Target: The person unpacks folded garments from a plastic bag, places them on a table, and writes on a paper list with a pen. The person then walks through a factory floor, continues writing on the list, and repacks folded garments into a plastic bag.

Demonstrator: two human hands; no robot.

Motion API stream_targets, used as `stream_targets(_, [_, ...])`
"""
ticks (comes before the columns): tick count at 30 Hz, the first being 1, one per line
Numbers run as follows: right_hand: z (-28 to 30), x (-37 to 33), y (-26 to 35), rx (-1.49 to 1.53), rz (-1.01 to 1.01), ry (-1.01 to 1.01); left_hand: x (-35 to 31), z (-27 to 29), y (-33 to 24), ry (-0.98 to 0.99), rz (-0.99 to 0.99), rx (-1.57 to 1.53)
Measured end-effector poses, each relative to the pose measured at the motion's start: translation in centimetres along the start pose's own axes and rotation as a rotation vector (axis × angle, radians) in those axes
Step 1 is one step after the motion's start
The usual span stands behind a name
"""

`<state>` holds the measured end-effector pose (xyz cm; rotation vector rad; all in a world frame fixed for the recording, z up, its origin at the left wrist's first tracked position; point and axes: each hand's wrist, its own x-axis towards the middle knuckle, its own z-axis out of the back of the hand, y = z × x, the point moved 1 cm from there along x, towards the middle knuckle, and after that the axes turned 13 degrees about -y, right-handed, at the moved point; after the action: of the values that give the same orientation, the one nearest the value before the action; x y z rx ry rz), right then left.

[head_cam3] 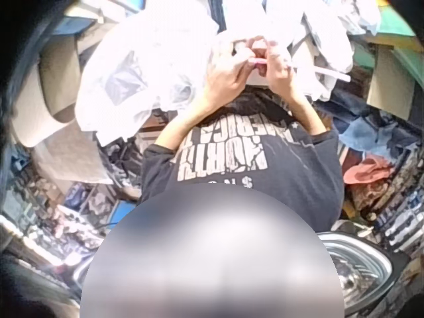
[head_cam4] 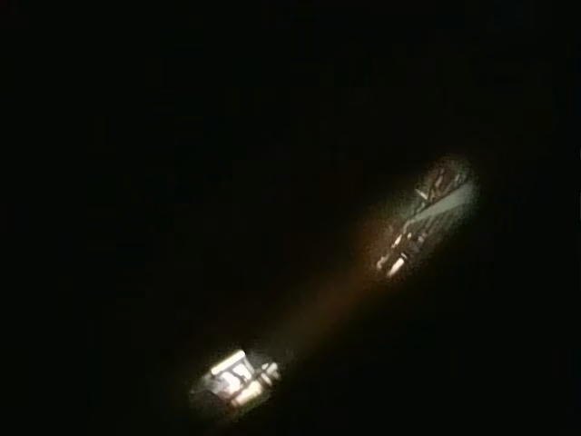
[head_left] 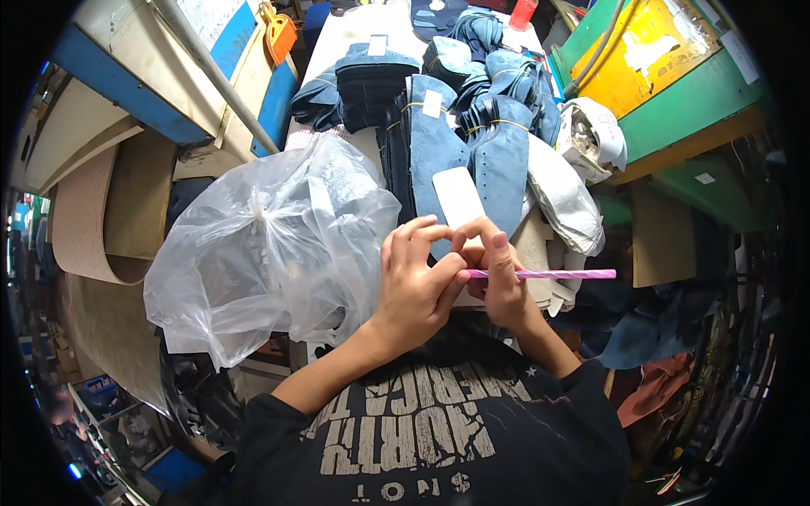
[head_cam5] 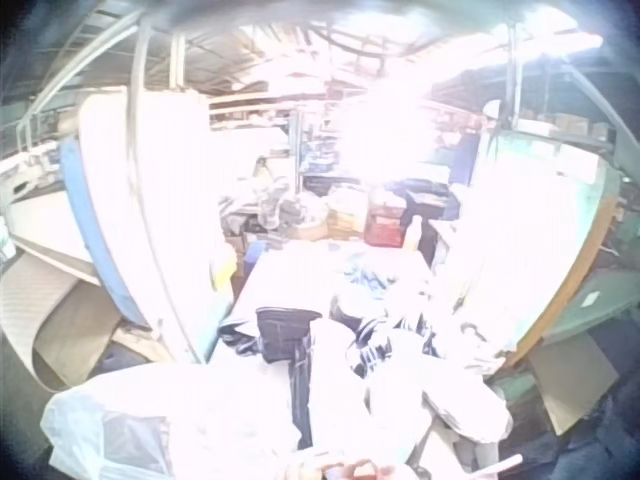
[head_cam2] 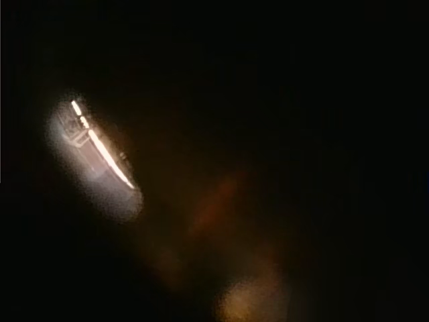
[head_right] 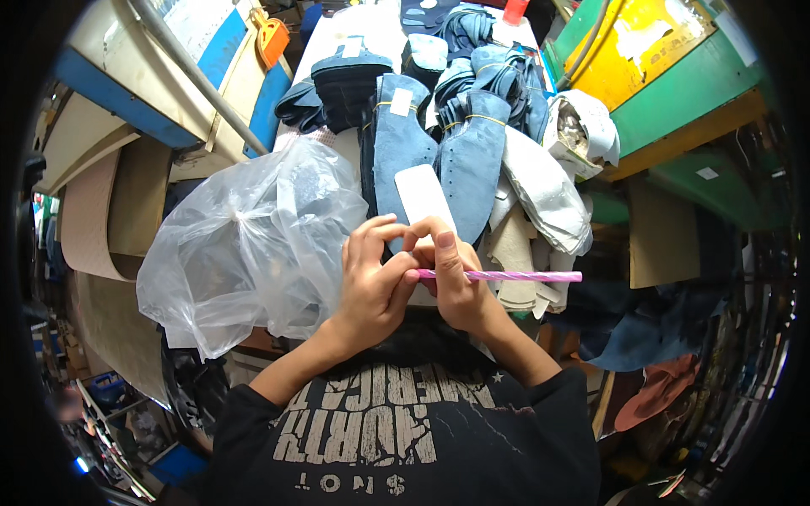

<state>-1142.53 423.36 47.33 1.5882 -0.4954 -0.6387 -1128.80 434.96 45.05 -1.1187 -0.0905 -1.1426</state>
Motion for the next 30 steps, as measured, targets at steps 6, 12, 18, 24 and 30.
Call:
stream_targets(6, [3.7,2.0,1.3,-0.196,-0.187,0.164,1.9,4.1,-0.8,-0.053,0.054,-0.289])
stream_targets(12, [10.3,-1.7,-8.9,-0.555,-0.822,0.278,-0.6,12.0,3.0,-0.524,0.281,-0.068])
stream_targets(18, [8.7,-4.5,-16.6,-0.628,-0.572,-0.169,-4.1,15.1,6.3,-0.058,0.796,0.295])
stream_targets(24, [3.1,2.7,-4.0,-1.092,0.085,0.129,-4.4,11.4,4.3,0.114,0.789,-0.639])
stream_targets(30, [0.3,1.1,8.9,-0.055,0.293,0.721,-1.6,8.7,2.6,0.401,0.686,-0.921])
